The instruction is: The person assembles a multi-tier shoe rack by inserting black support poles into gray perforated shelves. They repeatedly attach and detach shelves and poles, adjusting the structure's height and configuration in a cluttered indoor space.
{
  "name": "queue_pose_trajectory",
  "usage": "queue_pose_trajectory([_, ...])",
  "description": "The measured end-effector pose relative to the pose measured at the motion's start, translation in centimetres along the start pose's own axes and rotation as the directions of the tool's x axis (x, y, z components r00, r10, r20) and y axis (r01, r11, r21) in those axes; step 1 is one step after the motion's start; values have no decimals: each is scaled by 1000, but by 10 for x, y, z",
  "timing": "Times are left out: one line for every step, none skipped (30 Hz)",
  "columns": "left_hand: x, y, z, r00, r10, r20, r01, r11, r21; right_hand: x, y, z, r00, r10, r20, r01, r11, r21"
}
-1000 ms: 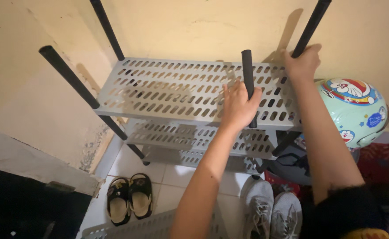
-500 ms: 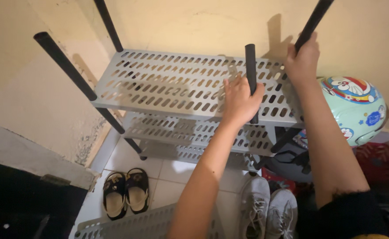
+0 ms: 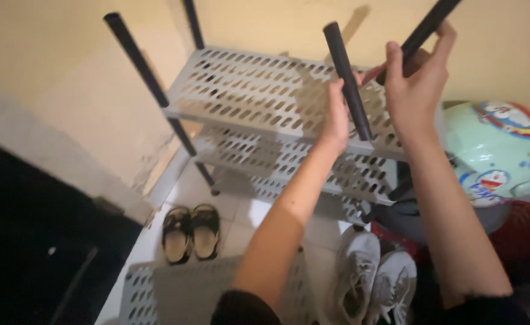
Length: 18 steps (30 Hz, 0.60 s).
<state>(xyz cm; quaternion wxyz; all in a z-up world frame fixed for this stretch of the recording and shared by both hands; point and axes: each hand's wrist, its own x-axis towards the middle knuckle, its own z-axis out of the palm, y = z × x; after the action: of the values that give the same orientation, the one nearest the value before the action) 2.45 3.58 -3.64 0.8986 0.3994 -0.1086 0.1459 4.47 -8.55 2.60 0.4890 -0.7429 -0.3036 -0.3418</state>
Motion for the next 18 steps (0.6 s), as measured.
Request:
queue_pose_trajectory([-10, 13, -6, 999, -2, 41, 4, 999, -45, -6, -16, 3, 1000, -21, -8, 21, 999, 26])
queue_pose_trajectory([-23, 29, -16, 997, -3, 82, 10, 996, -89, -14, -32, 6, 999, -32, 3, 32, 997, 74])
queue_pose_trajectory([-39, 44, -29, 987, 74, 140, -70, 997, -32, -24, -46, 9, 999, -39, 14, 37, 992, 122])
queue_pose_trajectory([-55, 58, -43, 969, 144, 202, -151, 988, 23, -36, -59, 11, 998, -38, 44, 29, 981, 191])
queue_pose_trajectory([-75, 67, -58, 945, 197, 262, -223, 972, 74, -47, -70, 16, 997, -40, 73, 24, 978, 208])
queue_pose_trajectory([-95, 75, -77, 957, 187, 222, -228, 958, 177, -60, -79, 20, 994, -41, 101, 17, 975, 223])
queue_pose_trajectory([-117, 81, -99, 968, 177, 179, -222, 935, 276, -73, -89, 30, 990, -52, 129, 27, 982, 189])
queue_pose_trajectory([-140, 85, -120, 976, 169, 135, -208, 904, 373, -89, -99, 40, 985, -45, 166, 20, 989, 149])
queue_pose_trajectory([-164, 89, -142, 988, 132, 79, -153, 882, 447, -101, -107, 51, 980, -44, 194, 22, 993, 117])
queue_pose_trajectory([-190, 90, -162, 995, 97, 19, -93, 853, 514, -119, -117, 63, 973, -12, 229, -8, 996, 87])
queue_pose_trajectory([-209, 87, -181, 992, 127, -24, -86, 790, 607, -133, -125, 79, 966, 18, 259, -32, 998, 51])
queue_pose_trajectory([-229, 84, -203, 985, 160, -64, -71, 718, 692, -153, -132, 93, 956, 60, 288, -70, 997, 27])
queue_pose_trajectory([-250, 76, -224, 981, 75, -177, 67, 731, 679, -174, -136, 106, 912, 153, 380, -213, 969, 123])
queue_pose_trajectory([-272, 67, -246, 958, -11, -286, 202, 734, 649, -197, -136, 119, 848, 226, 480, -357, 912, 201])
queue_pose_trajectory([-293, 57, -267, 961, 1, -276, 212, 639, 739, -222, -136, 129, 768, 304, 563, -409, 910, 67])
queue_pose_trajectory([-313, 49, -289, 964, 9, -265, 219, 533, 817, -247, -134, 139, 676, 383, 630, -441, 895, -71])
queue_pose_trajectory([-331, 39, -309, 956, -24, -292, 263, 507, 821, -273, -131, 146, 538, 434, 723, -555, 828, -84])
queue_pose_trajectory([-346, 31, -326, 946, -56, -319, 306, 479, 823, -299, -126, 150, 384, 461, 800, -656, 746, -115])
